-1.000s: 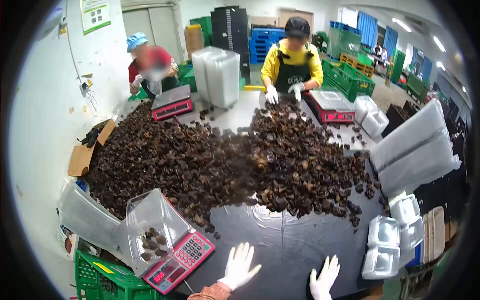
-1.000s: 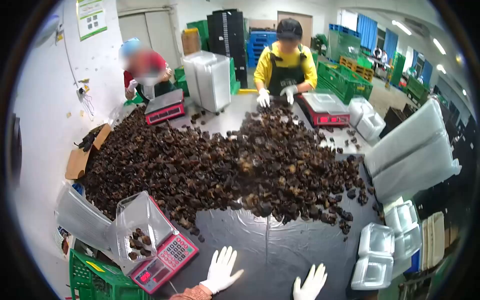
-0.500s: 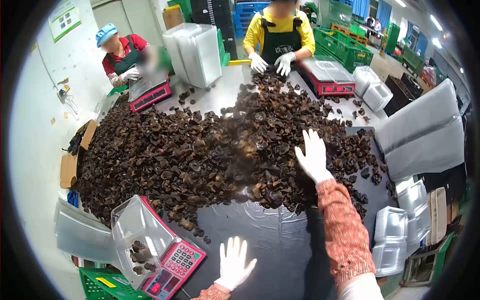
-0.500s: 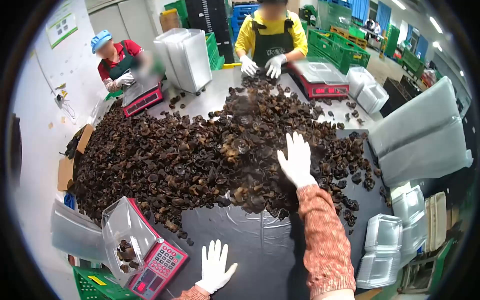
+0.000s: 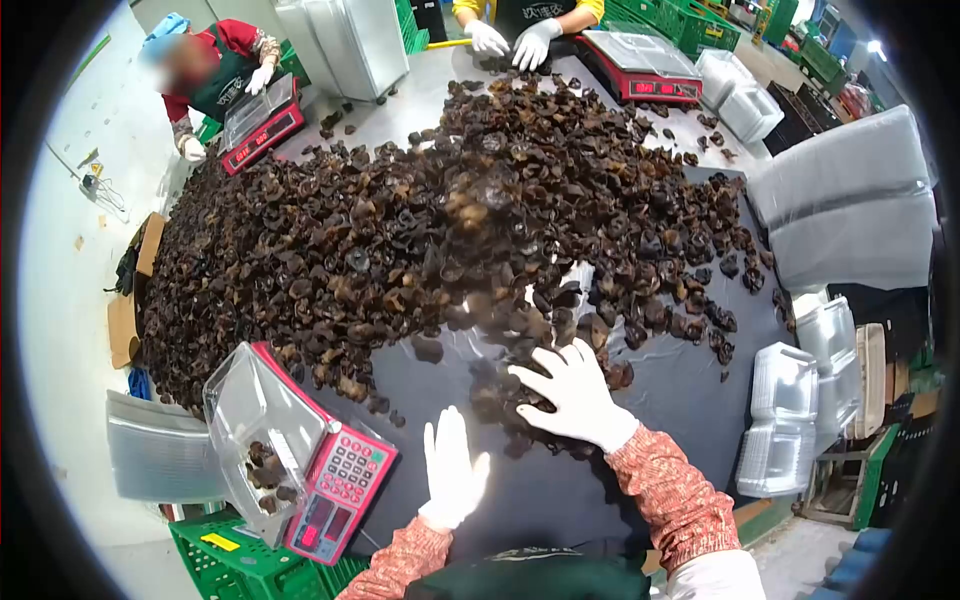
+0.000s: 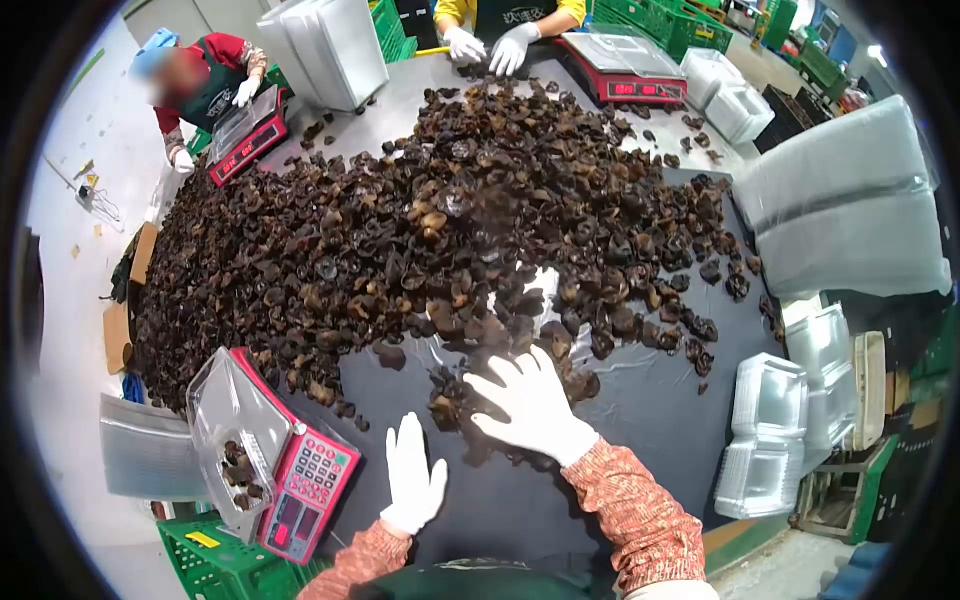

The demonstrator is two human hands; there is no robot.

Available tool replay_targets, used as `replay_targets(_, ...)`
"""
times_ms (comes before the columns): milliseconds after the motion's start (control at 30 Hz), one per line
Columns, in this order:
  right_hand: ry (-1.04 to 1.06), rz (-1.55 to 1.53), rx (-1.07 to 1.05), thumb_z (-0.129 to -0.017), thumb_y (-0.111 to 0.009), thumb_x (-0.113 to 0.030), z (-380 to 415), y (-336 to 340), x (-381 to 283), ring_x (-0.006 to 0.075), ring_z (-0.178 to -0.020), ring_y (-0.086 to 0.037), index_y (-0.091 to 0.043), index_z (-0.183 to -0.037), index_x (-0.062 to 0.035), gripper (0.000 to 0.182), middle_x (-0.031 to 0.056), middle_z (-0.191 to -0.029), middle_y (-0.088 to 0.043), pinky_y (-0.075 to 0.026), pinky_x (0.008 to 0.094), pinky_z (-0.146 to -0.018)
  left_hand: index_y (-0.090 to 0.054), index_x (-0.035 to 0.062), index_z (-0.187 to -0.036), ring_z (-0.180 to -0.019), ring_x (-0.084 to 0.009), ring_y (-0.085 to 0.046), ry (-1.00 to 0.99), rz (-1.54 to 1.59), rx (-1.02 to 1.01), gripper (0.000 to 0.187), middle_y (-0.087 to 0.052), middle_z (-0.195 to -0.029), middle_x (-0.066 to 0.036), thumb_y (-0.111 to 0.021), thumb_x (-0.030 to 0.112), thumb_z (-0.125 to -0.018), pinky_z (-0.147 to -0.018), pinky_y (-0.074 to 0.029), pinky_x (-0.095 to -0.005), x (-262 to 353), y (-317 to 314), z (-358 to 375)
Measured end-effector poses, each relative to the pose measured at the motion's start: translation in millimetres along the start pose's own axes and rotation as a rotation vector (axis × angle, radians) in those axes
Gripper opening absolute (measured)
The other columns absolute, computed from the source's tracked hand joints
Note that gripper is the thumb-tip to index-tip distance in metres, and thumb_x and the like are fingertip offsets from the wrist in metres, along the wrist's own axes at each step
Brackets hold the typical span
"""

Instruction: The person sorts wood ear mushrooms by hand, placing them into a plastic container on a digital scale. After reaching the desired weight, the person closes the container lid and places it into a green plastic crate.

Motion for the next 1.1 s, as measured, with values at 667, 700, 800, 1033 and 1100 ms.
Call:
replay_targets(667,-0.377,0.22,0.141,-0.089,-0.068,-0.032,56,29,47,0.0466,-0.137,-0.042,-0.059,-0.138,-0.0101,0.054,0.0253,-0.149,-0.046,-0.03,0.0591,-0.116,-0.05,0.0044,-0.146,-0.145,-0.0419,-0.035,-0.081,0.001,0.034,0.056,-0.043,-0.155,-0.02,-0.064,0.022,-0.095,-0.121,-0.024,-0.0537,29,11,-49)
replay_targets(700,-0.329,0.17,0.028,-0.088,-0.069,-0.033,51,14,30,0.0486,-0.138,-0.04,-0.06,-0.137,-0.0114,0.054,0.0253,-0.149,-0.047,-0.03,0.0603,-0.116,-0.054,0.0057,-0.142,-0.144,-0.0441,-0.036,-0.103,-0.022,-0.068,0.054,-0.045,-0.153,-0.02,-0.066,0.026,-0.094,-0.12,-0.024,-0.0558,33,3,-50)
replay_targets(800,-0.134,0.012,-0.03,-0.084,-0.071,-0.035,67,2,-31,0.0491,-0.138,-0.04,-0.068,-0.127,-0.0153,0.047,0.0223,-0.145,-0.051,-0.031,0.0608,-0.115,-0.067,0.0092,-0.124,-0.142,-0.0456,-0.038,-0.26,0.061,-0.079,0.043,-0.053,-0.145,-0.019,-0.072,0.031,-0.088,-0.118,-0.024,-0.0614,50,2,-19)
replay_targets(1033,-0.037,-0.014,-0.25,-0.084,-0.072,-0.029,161,13,-92,0.035,-0.137,-0.048,-0.07,-0.119,-0.011,0.039,0.012,-0.134,-0.062,-0.031,0.0544,-0.118,-0.074,0.0114,-0.109,-0.145,-0.0462,-0.034,-0.197,0.197,-0.069,0.03,-0.052,-0.148,-0.016,-0.078,0.018,-0.08,-0.119,-0.027,-0.057,49,31,49)
replay_targets(1100,-0.139,0.029,-0.179,-0.083,-0.073,-0.026,171,24,-77,0.0353,-0.135,-0.05,-0.07,-0.119,-0.0106,0.039,0.011,-0.13,-0.064,-0.031,0.0562,-0.118,-0.073,0.0093,-0.112,-0.142,-0.0438,-0.041,-0.153,0.271,-0.012,0.031,-0.054,-0.146,-0.018,-0.073,0.007,-0.081,-0.118,-0.031,-0.0535,42,42,49)
Point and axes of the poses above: each hand's wrist, its own z-axis away from the middle knuckle, its own y-axis out of the back of the hand, x = y × z, the point moved 9 cm from there along -z, towards the middle knuckle
